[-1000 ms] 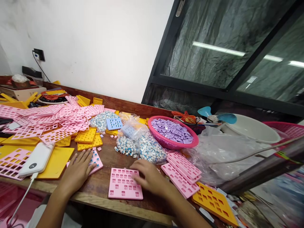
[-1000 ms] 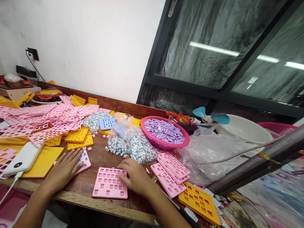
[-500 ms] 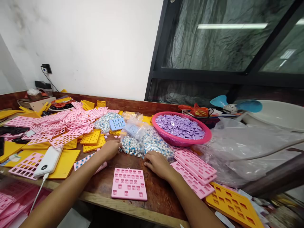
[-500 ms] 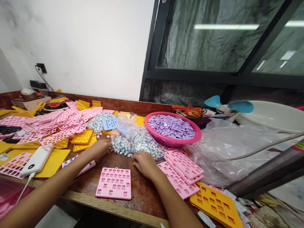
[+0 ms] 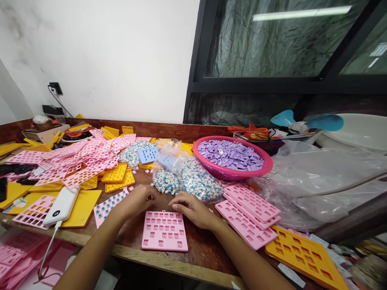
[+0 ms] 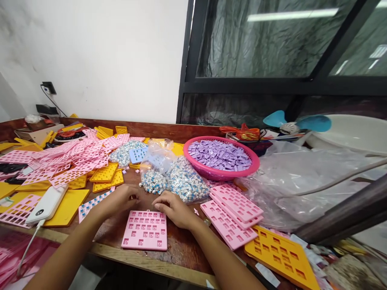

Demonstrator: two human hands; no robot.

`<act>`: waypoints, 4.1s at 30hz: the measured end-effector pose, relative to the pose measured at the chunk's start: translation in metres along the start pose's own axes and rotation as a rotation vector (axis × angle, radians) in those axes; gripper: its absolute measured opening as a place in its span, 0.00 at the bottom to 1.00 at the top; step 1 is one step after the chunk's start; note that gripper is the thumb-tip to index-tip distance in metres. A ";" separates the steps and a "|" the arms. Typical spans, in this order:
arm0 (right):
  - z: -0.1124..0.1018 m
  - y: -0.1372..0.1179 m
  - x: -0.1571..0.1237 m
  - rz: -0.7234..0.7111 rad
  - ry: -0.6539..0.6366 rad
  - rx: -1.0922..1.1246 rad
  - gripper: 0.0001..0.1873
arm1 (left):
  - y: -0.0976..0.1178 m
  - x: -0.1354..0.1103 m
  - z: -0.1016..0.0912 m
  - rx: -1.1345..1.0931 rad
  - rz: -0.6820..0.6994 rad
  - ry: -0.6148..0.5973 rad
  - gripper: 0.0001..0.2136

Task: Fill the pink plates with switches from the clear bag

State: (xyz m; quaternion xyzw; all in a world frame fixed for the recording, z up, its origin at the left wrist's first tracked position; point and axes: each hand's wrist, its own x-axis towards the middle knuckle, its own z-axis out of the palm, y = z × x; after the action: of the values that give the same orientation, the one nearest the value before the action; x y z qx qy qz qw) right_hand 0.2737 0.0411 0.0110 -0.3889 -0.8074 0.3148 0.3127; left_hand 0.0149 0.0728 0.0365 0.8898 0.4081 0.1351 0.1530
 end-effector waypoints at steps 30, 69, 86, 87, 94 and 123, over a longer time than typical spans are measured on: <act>0.052 -0.011 0.003 -0.102 -0.023 -0.109 0.11 | 0.005 -0.056 0.033 -0.325 -0.195 0.205 0.18; 0.025 0.002 0.011 -0.040 0.150 -0.381 0.06 | 0.000 -0.048 0.019 -0.166 -0.212 0.129 0.07; -0.010 0.010 0.002 0.072 0.063 -0.637 0.06 | -0.042 0.061 0.010 0.053 -0.261 0.088 0.08; -0.009 0.005 0.001 0.043 0.073 -0.542 0.07 | -0.037 0.054 0.008 0.029 -0.245 0.095 0.09; 0.023 -0.020 0.001 -0.149 0.023 -0.137 0.15 | 0.016 -0.042 0.008 -0.281 -0.108 0.271 0.13; 0.049 -0.004 0.014 0.034 0.026 -0.054 0.01 | 0.023 -0.077 0.043 -0.255 -0.192 0.167 0.12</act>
State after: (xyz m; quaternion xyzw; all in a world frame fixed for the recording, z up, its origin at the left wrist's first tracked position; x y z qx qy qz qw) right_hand 0.2286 0.0374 -0.0118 -0.4150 -0.8046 0.2931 0.3073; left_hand -0.0016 -0.0076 -0.0033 0.8057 0.4822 0.2439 0.2426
